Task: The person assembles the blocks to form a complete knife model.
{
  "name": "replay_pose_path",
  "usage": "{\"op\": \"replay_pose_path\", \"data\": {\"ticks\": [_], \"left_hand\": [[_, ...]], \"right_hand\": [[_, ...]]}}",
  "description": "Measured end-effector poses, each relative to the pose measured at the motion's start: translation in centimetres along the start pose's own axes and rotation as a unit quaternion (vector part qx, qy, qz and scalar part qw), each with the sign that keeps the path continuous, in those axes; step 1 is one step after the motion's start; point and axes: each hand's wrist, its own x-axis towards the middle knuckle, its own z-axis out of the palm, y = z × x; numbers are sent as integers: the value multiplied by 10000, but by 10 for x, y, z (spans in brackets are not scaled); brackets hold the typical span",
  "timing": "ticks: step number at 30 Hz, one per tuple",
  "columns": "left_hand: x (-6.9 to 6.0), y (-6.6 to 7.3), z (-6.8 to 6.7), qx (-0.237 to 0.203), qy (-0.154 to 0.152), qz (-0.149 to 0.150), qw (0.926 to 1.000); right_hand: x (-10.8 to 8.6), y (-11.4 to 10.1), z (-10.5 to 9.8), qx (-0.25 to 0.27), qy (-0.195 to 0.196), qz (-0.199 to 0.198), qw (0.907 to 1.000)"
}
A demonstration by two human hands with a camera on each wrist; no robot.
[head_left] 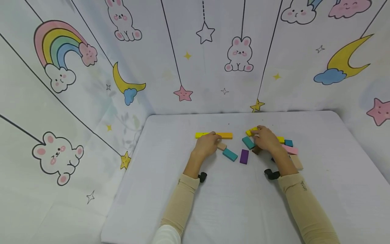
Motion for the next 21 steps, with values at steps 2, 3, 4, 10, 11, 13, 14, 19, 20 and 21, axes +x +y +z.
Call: {"op": "replay_pose_path", "data": {"ticks": [2, 3, 4, 10, 11, 13, 14, 19, 20, 21], "left_hand": [[0, 0, 0, 2, -24, -7, 10000], [1, 0, 1, 7, -29, -19, 10000], [0, 0, 1, 20, -41, -30, 10000], [1, 0, 1, 50, -74, -33, 10000], [1, 0, 1, 45, -76, -23, 10000], [1, 0, 1, 33, -83, -17, 10000], [1, 0, 1, 31, -85, -14, 10000], [1, 0, 1, 72, -99, -31, 9999], [1, 0, 1, 70, -86, -32, 9999], [1, 0, 1, 74, -71, -31, 9999]], "right_hand": [[0, 0, 0, -34, -29, -24, 10000], [-1, 0, 0, -41, -46, -24, 10000], [-1, 0, -1, -27, -56, -15, 10000], [-3, -1, -2, -123, -54, 143, 9998], [-4, -1, -2, -159, -32, 177, 9997], [-4, 0, -2, -180, 10, 245, 9995], [-4, 0, -2, -198, 26, 256, 9995], [-4, -2, -3, -183, 88, 174, 9996], [-4, -2, -2, -195, 111, 135, 9997], [-3, -3, -2, -179, 133, 109, 9997]]}}
